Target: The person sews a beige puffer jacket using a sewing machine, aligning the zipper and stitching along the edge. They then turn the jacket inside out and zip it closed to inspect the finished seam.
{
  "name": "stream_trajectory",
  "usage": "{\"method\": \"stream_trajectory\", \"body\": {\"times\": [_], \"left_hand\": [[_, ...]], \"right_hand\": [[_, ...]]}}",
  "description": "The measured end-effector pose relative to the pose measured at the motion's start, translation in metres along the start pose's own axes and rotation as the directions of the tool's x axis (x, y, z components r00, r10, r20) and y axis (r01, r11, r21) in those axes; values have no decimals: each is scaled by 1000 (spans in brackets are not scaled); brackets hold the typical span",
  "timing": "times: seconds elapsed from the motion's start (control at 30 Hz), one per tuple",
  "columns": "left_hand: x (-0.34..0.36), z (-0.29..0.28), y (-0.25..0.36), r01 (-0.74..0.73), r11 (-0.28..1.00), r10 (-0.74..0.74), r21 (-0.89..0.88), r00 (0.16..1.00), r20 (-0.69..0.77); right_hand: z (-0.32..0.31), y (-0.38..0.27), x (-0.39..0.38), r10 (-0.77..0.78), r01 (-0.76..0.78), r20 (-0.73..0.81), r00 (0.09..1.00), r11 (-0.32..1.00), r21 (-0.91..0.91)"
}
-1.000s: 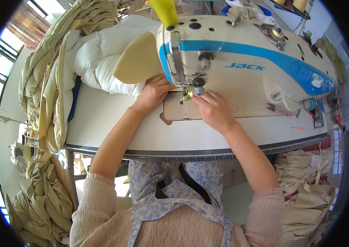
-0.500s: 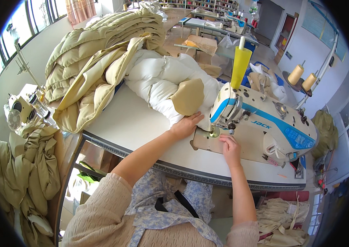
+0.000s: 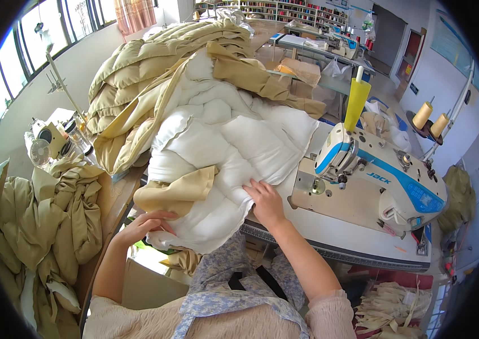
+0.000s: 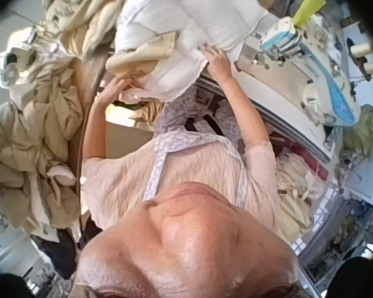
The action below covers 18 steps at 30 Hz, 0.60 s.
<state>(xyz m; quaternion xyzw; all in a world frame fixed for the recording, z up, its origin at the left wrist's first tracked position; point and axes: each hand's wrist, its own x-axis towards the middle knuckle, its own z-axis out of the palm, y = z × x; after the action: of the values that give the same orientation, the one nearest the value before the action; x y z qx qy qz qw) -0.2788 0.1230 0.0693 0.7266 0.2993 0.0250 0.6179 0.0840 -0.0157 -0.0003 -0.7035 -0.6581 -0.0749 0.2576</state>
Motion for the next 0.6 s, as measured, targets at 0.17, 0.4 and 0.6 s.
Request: {"method": "stream_trajectory", "body": {"times": [0.17,0.4,0.6], "left_hand": [[0,4,11,38,839,343,543,738,-582],[51,56,-73,273,712,152,646,839,-522],[7,124,-65,-169,904,311,393,891,-332]], "right_hand": [[19,-146,-3,-423,177,224,878,722,669],[-76,-195,50,-668,475,16,744,546,691],[-74,-178,200,-669,589,-122,733,714,-378]]}}
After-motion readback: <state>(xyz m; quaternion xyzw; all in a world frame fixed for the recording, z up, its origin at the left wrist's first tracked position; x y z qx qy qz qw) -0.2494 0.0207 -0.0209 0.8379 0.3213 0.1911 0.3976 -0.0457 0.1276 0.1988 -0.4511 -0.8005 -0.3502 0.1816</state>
